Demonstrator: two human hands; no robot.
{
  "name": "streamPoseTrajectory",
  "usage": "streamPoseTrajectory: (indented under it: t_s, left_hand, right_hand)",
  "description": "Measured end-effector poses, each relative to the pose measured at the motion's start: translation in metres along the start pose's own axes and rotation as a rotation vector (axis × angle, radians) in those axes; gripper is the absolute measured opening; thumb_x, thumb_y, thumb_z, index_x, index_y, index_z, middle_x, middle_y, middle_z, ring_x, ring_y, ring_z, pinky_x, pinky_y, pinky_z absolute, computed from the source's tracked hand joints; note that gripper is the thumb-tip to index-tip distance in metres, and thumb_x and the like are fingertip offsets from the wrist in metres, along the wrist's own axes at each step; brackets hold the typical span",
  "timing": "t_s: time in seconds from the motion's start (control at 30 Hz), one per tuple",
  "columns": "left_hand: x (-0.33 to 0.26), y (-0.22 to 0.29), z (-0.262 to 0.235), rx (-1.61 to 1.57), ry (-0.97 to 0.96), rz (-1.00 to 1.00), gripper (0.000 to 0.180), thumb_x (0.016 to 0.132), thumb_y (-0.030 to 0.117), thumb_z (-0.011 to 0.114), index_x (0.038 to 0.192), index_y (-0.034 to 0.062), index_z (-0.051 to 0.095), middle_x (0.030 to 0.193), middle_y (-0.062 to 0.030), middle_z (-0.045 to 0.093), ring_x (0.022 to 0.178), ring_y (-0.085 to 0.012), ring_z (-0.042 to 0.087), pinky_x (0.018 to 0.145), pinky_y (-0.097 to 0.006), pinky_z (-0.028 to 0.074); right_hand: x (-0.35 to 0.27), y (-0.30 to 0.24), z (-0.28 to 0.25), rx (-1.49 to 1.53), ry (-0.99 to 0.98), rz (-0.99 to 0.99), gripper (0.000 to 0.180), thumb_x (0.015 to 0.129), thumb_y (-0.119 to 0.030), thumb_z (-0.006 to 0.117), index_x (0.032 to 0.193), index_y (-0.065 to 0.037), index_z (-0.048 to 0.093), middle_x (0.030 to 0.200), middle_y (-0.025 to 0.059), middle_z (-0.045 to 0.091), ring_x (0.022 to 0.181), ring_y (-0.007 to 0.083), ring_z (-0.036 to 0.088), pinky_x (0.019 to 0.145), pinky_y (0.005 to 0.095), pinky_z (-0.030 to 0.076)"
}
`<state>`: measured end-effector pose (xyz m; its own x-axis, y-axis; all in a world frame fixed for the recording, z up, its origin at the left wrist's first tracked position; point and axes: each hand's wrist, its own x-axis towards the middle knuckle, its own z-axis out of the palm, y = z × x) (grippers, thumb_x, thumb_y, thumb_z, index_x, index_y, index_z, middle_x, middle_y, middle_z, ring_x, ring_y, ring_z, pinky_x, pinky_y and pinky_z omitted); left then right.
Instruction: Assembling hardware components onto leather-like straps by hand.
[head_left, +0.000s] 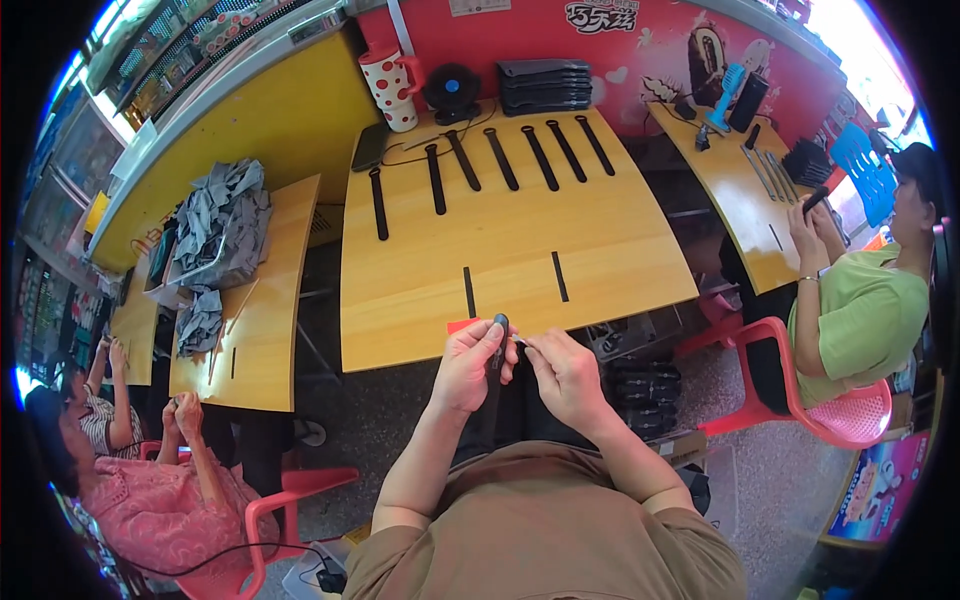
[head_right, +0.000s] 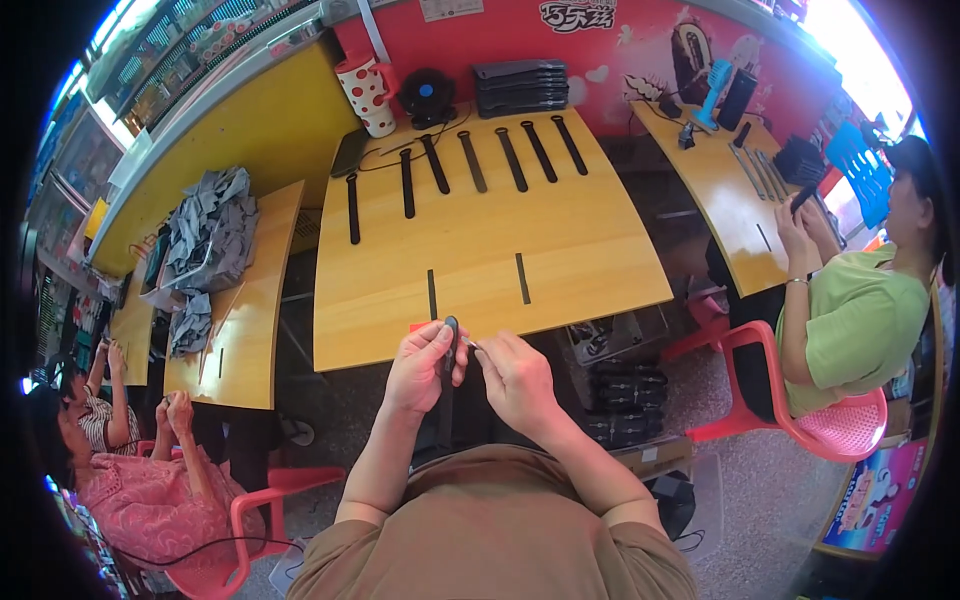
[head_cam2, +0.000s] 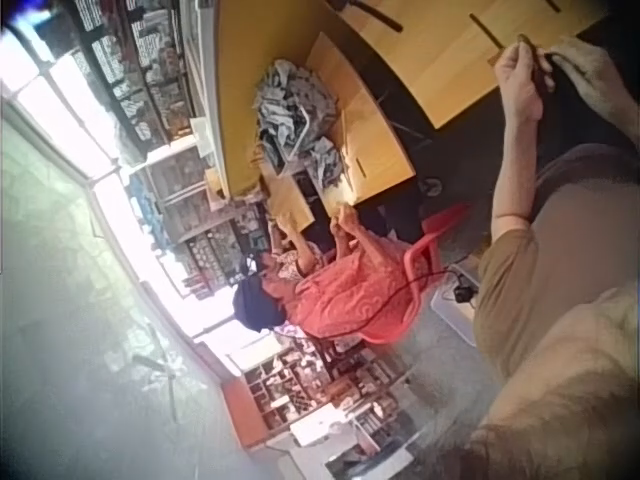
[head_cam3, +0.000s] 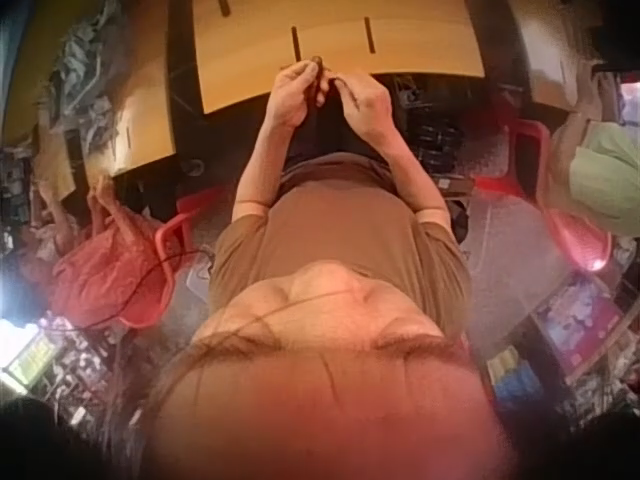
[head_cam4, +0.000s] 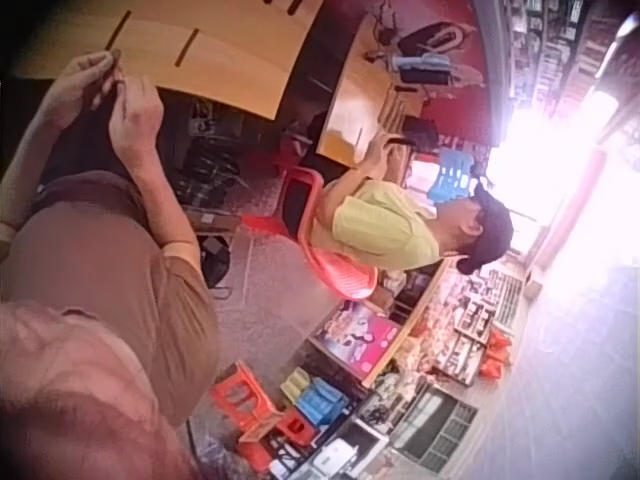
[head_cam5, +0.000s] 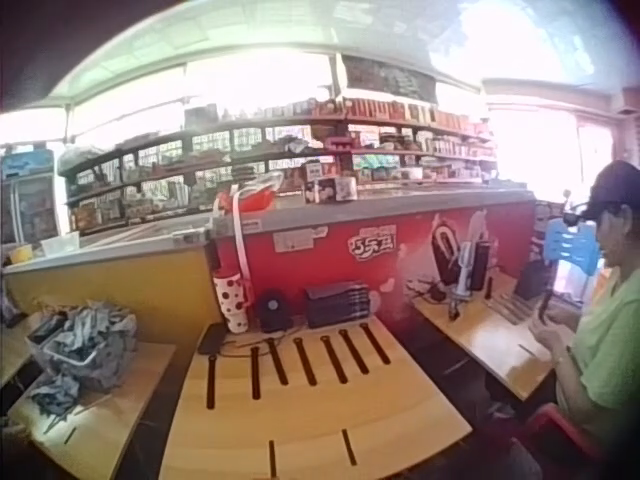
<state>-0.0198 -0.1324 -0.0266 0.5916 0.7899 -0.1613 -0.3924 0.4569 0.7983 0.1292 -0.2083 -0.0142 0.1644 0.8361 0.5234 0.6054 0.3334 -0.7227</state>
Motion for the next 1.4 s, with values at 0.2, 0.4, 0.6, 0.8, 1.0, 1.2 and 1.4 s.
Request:
streamPoseTrajectory:
  t_s: [0.2,0.4,0.6,0.8,1.0,1.2,1.4]
  left_hand:
    - [-0.004,-0.004,0.006,0.038,-0.013,0.013,0.022,0.101,0.02,0.052,0.1,0.0017,0.063,0.073,-0.0052,0.063,0.055,-0.0115,0.057,0.052,-0.023,0.045]
    - [-0.002,-0.005,0.009,0.032,-0.004,-0.005,0.022,0.101,0.02,0.051,0.099,0.0014,0.064,0.073,-0.0051,0.063,0.055,-0.0116,0.057,0.052,-0.023,0.045]
    - [0.001,-0.006,0.008,0.016,-0.003,-0.01,0.023,0.102,0.019,0.05,0.098,0.0011,0.064,0.073,-0.0051,0.063,0.055,-0.0119,0.057,0.052,-0.024,0.046]
    - [0.002,-0.004,0.005,0.016,0.006,-0.012,0.023,0.101,0.02,0.051,0.099,0.001,0.064,0.073,-0.0053,0.063,0.055,-0.0121,0.057,0.051,-0.024,0.046]
    - [0.001,-0.006,0.002,-0.006,0.008,-0.009,0.022,0.101,0.02,0.052,0.099,0.0013,0.064,0.073,-0.0053,0.063,0.055,-0.0119,0.057,0.052,-0.024,0.046]
    - [-0.001,-0.007,0.002,-0.02,-0.012,-0.028,0.022,0.101,0.02,0.051,0.1,0.0015,0.063,0.072,-0.0066,0.062,0.056,-0.0136,0.057,0.052,-0.024,0.046]
    - [-0.001,-0.007,0.002,0.049,0.011,0.017,0.023,0.101,0.021,0.053,0.099,0.0011,0.064,0.072,-0.0047,0.062,0.053,-0.0097,0.055,0.049,-0.022,0.045]
  right_hand:
    - [-0.004,-0.002,0.004,-0.078,0.097,-0.047,0.006,0.085,0.002,0.063,0.091,0.002,0.063,0.073,0.0149,0.055,0.065,0.0321,0.057,0.056,0.0389,0.045]
    - [-0.005,0.001,0.003,-0.171,0.064,-0.029,0.011,0.078,0.0,0.065,0.089,-0.003,0.062,0.077,0.0122,0.055,0.072,0.0312,0.061,0.058,0.0396,0.049]
    - [-0.003,0.002,0.005,-0.246,0.084,-0.059,0.016,0.075,0.002,0.065,0.09,-0.003,0.063,0.079,0.0112,0.057,0.073,0.0294,0.062,0.059,0.0383,0.05]
    - [-0.002,0.002,0.008,-0.221,0.101,-0.062,0.014,0.077,0.004,0.066,0.091,0.001,0.065,0.075,0.0127,0.058,0.068,0.0301,0.061,0.056,0.0383,0.048]
    - [-0.002,0.002,0.009,-0.274,0.068,-0.077,0.016,0.074,0.003,0.065,0.089,-0.003,0.064,0.077,0.0106,0.057,0.071,0.0285,0.062,0.057,0.0371,0.049]
    - [-0.003,-0.001,0.008,-0.313,0.069,-0.096,0.022,0.07,0.003,0.065,0.091,-0.002,0.065,0.077,0.01,0.057,0.07,0.0273,0.062,0.057,0.0363,0.049]
    - [-0.004,0.005,0.011,-0.368,0.067,-0.185,0.032,0.064,0.003,0.065,0.096,0.003,0.065,0.079,0.0117,0.056,0.068,0.0273,0.06,0.056,0.0343,0.048]
